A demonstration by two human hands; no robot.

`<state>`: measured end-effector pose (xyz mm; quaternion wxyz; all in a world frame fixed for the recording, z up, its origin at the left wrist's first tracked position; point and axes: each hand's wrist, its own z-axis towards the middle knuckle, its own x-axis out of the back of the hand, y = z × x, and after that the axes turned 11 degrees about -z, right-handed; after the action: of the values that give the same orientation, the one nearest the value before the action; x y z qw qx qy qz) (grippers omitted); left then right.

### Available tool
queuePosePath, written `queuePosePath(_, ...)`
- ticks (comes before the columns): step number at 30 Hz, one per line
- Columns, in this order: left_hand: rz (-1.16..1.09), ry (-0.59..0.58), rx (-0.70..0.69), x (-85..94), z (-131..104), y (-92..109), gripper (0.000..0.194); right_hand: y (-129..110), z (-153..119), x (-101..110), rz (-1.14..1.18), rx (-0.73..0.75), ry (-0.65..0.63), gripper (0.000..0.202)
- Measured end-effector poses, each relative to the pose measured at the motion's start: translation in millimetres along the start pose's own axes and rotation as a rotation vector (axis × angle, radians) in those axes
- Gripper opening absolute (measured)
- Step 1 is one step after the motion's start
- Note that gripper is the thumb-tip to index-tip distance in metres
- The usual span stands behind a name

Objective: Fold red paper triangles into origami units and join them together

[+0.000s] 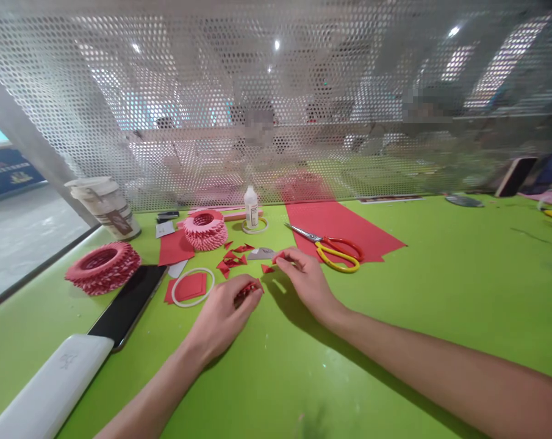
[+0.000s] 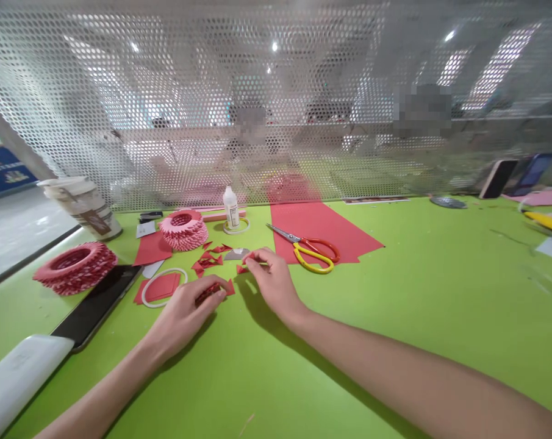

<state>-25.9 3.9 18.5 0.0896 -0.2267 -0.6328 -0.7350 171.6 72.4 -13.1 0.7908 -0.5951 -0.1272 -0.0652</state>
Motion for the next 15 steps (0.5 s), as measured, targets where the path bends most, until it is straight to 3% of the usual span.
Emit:
queuePosePath(3,-0.306,-0.077,0.017,2.1,-4.2,-0.2,0.046,-9.3,-9.2,-0.5,0.023,0.050,-0.078,0.016)
queuePosePath(6,-0.472,-0.154,0.021,3.1,-8.4,-2.2,0.053,-21.0,-21.5,0.7,0.037,0.170,-0.076,0.010)
queuePosePath(15,-0.479,-0.209,-0.011,7.7,-12.2,-0.6,0.050,-34.5,-36.8,5.6,-0.045,0.491,-0.029,0.007)
